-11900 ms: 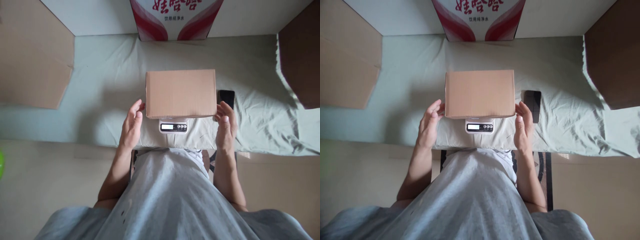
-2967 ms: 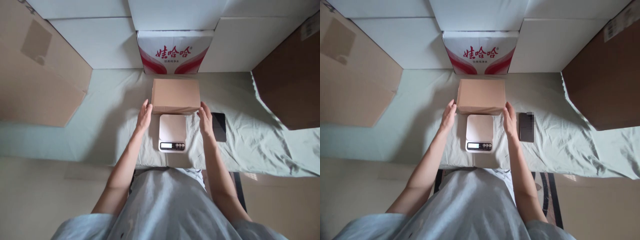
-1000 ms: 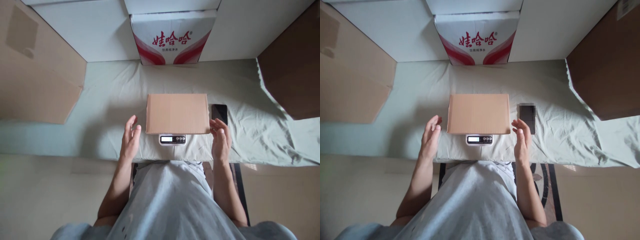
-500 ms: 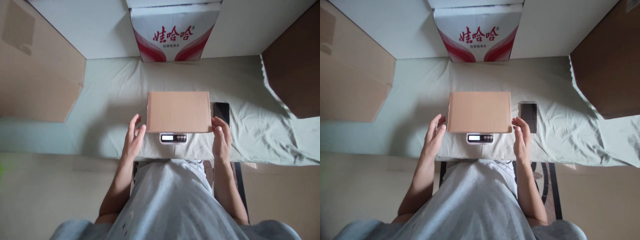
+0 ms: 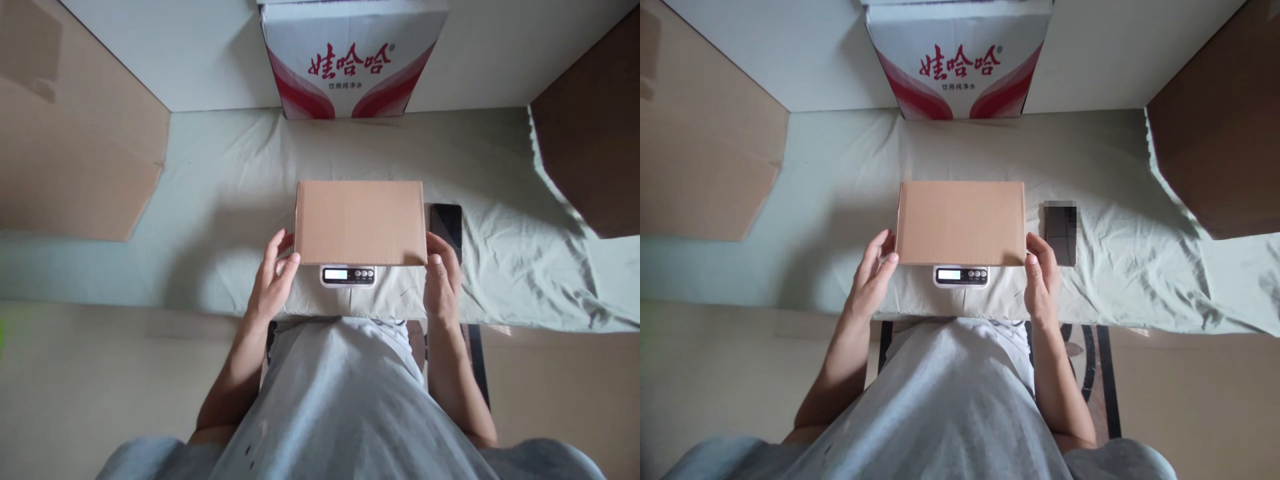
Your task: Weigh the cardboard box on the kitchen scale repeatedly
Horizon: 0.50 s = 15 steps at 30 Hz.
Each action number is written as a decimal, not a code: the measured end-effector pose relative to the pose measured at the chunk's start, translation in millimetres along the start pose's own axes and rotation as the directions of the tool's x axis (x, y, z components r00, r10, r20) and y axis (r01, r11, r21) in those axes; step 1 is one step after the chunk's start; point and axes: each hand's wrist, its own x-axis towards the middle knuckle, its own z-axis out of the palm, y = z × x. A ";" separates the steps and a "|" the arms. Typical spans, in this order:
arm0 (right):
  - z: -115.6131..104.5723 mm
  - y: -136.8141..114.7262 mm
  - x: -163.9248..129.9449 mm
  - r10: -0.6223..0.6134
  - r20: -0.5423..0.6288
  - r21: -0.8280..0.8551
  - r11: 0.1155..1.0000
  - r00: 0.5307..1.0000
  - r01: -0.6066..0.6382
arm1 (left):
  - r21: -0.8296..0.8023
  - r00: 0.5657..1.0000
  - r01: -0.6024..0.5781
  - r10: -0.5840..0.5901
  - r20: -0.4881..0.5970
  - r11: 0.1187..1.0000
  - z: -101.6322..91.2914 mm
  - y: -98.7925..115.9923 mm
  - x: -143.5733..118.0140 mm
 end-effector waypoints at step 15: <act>27.8 -12.4 62.2 -0.202 -0.004 0.087 0.976 0.979 0.201 | -0.068 0.947 -0.317 0.312 -0.070 0.946 26.5 24.3 69.5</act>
